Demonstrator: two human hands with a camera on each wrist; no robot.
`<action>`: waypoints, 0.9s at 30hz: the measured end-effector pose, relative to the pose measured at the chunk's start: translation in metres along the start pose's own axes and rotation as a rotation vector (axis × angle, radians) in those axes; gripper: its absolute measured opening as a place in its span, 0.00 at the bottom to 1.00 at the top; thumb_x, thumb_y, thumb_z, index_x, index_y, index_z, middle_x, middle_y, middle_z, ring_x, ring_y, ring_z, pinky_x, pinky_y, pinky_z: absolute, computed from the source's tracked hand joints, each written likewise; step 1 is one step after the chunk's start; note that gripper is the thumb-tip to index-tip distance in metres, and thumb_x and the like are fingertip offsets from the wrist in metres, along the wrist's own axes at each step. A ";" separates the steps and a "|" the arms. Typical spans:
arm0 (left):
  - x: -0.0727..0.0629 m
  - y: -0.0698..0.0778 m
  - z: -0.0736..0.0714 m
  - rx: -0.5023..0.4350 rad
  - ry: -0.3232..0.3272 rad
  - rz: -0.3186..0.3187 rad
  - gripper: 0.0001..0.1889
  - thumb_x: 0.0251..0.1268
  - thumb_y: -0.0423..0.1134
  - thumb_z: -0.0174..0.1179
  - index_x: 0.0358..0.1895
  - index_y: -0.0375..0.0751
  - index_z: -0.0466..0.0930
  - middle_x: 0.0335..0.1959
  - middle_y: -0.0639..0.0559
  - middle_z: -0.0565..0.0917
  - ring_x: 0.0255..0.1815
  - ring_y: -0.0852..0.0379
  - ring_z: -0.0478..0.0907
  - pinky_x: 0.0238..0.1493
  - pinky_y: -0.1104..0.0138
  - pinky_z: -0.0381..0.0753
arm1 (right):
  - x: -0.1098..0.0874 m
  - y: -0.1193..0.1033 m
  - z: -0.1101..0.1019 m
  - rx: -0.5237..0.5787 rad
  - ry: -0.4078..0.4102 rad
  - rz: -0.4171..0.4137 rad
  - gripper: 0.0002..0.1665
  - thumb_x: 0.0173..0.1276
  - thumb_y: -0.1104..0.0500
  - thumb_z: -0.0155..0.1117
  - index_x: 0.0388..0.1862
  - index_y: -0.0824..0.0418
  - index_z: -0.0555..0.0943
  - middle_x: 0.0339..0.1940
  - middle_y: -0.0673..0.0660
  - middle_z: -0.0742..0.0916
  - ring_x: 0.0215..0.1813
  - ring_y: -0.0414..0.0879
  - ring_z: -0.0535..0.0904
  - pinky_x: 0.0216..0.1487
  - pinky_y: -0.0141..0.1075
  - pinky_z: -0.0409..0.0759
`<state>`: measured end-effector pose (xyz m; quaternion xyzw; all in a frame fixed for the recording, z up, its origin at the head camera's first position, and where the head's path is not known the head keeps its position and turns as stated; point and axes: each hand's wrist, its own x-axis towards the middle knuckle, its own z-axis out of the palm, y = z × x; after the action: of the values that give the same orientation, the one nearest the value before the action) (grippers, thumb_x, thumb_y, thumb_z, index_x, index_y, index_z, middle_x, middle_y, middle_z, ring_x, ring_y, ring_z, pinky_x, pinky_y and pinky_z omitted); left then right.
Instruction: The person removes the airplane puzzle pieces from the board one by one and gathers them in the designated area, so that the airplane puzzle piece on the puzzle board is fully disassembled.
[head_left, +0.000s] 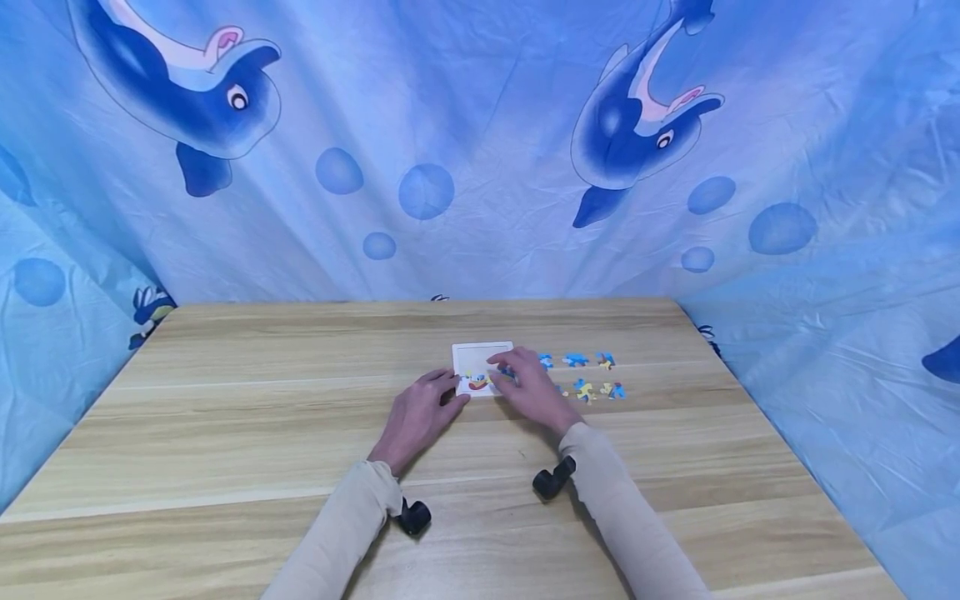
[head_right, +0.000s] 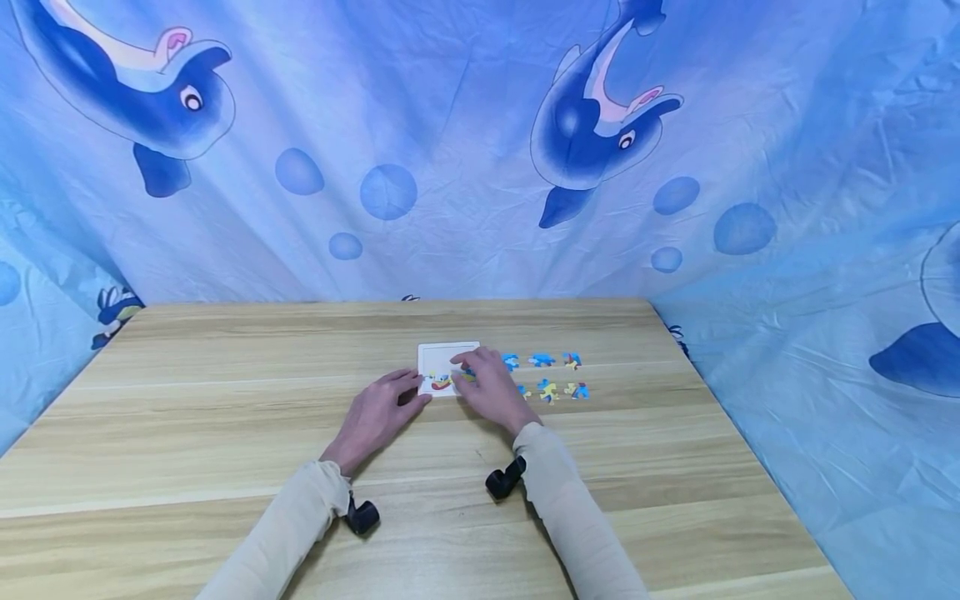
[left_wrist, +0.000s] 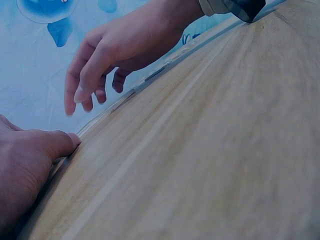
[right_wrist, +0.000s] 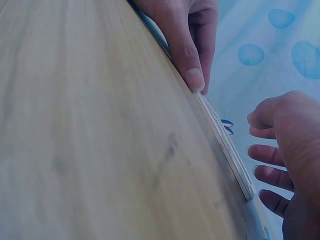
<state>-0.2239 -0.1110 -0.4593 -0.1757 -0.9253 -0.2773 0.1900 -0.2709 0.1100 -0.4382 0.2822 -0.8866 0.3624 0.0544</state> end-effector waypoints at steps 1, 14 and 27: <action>0.000 0.000 0.000 -0.002 0.001 0.002 0.18 0.68 0.45 0.71 0.55 0.37 0.89 0.58 0.37 0.85 0.58 0.40 0.83 0.52 0.49 0.85 | 0.001 -0.001 0.001 -0.003 -0.004 0.003 0.18 0.77 0.59 0.63 0.62 0.63 0.82 0.51 0.58 0.82 0.56 0.53 0.74 0.56 0.48 0.77; 0.001 -0.002 0.000 -0.009 0.010 0.024 0.16 0.69 0.43 0.70 0.53 0.37 0.89 0.57 0.37 0.85 0.58 0.40 0.83 0.52 0.48 0.85 | 0.009 -0.013 0.013 -0.021 -0.043 -0.009 0.17 0.79 0.58 0.61 0.61 0.63 0.82 0.52 0.58 0.82 0.57 0.54 0.74 0.56 0.48 0.77; 0.000 -0.002 0.000 -0.007 0.003 0.026 0.17 0.70 0.44 0.69 0.54 0.37 0.88 0.58 0.36 0.85 0.59 0.39 0.82 0.54 0.47 0.84 | 0.012 -0.016 0.022 -0.140 -0.061 -0.060 0.15 0.78 0.57 0.62 0.58 0.62 0.84 0.51 0.57 0.82 0.54 0.53 0.73 0.57 0.48 0.73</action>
<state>-0.2249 -0.1125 -0.4597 -0.1878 -0.9217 -0.2785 0.1941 -0.2699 0.0808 -0.4407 0.3149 -0.9022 0.2890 0.0579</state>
